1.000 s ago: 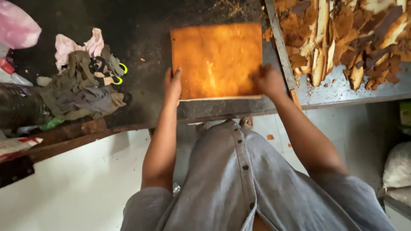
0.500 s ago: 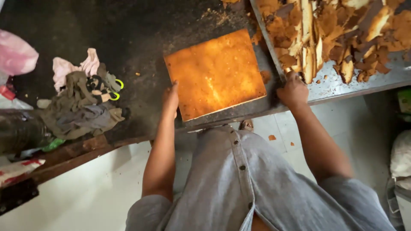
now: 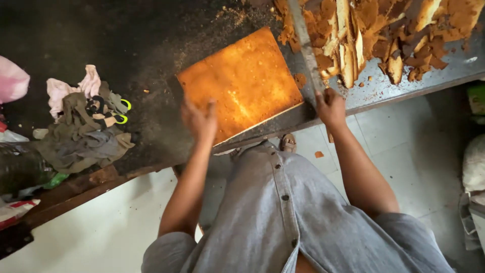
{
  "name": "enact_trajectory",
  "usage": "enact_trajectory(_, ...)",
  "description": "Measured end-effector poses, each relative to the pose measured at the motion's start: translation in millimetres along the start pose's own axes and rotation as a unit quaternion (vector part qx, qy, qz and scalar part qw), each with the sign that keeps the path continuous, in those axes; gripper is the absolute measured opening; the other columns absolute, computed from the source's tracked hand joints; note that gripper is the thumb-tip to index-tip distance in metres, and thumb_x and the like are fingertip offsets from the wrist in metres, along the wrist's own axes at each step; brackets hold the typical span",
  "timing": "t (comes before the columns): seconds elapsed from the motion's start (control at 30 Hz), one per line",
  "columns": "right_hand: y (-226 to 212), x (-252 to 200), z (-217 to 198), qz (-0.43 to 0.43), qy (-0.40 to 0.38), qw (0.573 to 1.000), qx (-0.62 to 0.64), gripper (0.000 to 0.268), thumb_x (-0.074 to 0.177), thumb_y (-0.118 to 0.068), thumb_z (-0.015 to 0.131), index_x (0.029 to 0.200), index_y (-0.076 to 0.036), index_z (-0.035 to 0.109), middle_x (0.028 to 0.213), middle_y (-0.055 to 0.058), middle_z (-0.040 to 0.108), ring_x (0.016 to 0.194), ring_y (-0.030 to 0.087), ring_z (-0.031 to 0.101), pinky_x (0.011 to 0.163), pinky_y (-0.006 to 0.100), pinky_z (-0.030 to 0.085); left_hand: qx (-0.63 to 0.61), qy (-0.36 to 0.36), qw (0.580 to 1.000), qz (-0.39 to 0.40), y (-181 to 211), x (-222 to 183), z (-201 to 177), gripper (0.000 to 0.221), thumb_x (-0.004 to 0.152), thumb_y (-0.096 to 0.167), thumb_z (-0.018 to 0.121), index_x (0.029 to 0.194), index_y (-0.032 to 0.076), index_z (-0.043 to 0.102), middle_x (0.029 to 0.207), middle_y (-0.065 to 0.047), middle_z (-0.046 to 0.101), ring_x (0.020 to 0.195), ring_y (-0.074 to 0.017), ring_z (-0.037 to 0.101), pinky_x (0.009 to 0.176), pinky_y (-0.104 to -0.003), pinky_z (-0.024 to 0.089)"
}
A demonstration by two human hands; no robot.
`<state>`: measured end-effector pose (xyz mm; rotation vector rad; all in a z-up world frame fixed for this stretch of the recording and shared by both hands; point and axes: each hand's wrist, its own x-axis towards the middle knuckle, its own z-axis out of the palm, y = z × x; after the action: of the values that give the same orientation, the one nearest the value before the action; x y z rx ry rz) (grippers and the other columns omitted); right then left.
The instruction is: The person trims the crusts from the sides and faces of a large rectangular cake using a long knife, rotating the cake, brushing away loose crumbs by hand, and lifting the trimmed cake.
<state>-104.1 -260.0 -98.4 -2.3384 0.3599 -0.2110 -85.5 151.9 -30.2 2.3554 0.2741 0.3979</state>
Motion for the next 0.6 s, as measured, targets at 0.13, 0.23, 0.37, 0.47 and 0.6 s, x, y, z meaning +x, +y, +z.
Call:
enact_trajectory(0.13, -27.0, -2.6, -1.5, 0.12, -0.071, 0.983, 0.119, 0.042, 0.101, -0.034, 0.068, 0.075, -0.002, 0.06, 0.06, 0.006, 0.06, 0.052, 0.014, 0.054, 0.049, 0.036, 0.041, 0.047, -0.11, 0.975, 0.187, 80.2, 1.3, 46.8, 0.084, 0.097, 0.051, 0.068, 0.155, 0.001, 0.034, 0.16, -0.026, 0.037, 0.15, -0.0466, 0.033, 0.124, -0.057, 0.025)
enact_trajectory(0.23, -39.3, -6.4, -3.5, 0.075, -0.08, 0.99, 0.083, 0.042, 0.1, -0.033, 0.07, 0.075, -0.001, 0.064, 0.059, 0.006, 0.061, 0.052, 0.014, 0.056, 0.05, 0.036, 0.043, 0.176, -0.211, 0.924, 0.266, 133.3, 15.7, 79.3, 0.083, 0.106, 0.061, 0.045, 0.162, 0.004, 0.021, 0.171, -0.018, 0.017, 0.156, -0.0433, 0.01, 0.126, -0.06, 0.008)
enact_trajectory(0.37, -47.8, -15.5, -2.0, 0.109, -0.088, 0.986, 0.093, 0.042, 0.1, -0.035, 0.07, 0.076, -0.001, 0.065, 0.059, 0.008, 0.062, 0.052, 0.015, 0.056, 0.05, 0.036, 0.044, 0.309, -0.33, 0.868, 0.205, 150.6, 23.9, 97.7, 0.081, 0.104, 0.065, 0.019, 0.166, 0.014, 0.009, 0.173, -0.01, 0.004, 0.158, -0.035, -0.001, 0.127, -0.055, 0.0)
enact_trajectory(0.47, -50.8, -18.2, -4.1, 0.111, -0.098, 0.986, 0.082, 0.043, 0.1, -0.035, 0.07, 0.076, 0.0, 0.064, 0.059, 0.01, 0.062, 0.052, 0.017, 0.057, 0.052, 0.037, 0.045, 0.325, -0.324, 0.863, 0.213, 147.9, 23.8, 100.7, 0.082, 0.103, 0.067, 0.014, 0.166, 0.015, 0.008, 0.174, -0.011, 0.003, 0.158, -0.0354, -0.001, 0.127, -0.054, 0.0)
enact_trajectory(0.6, -53.8, -21.8, -3.0, 0.108, -0.104, 0.985, 0.087, 0.042, 0.1, -0.035, 0.07, 0.078, 0.0, 0.064, 0.06, 0.01, 0.061, 0.053, 0.018, 0.058, 0.053, 0.038, 0.045, 0.328, -0.329, 0.861, 0.207, 147.6, 23.3, 101.2, 0.082, 0.103, 0.067, 0.014, 0.166, 0.016, 0.006, 0.173, -0.011, 0.002, 0.158, -0.0348, -0.001, 0.127, -0.054, -0.001)
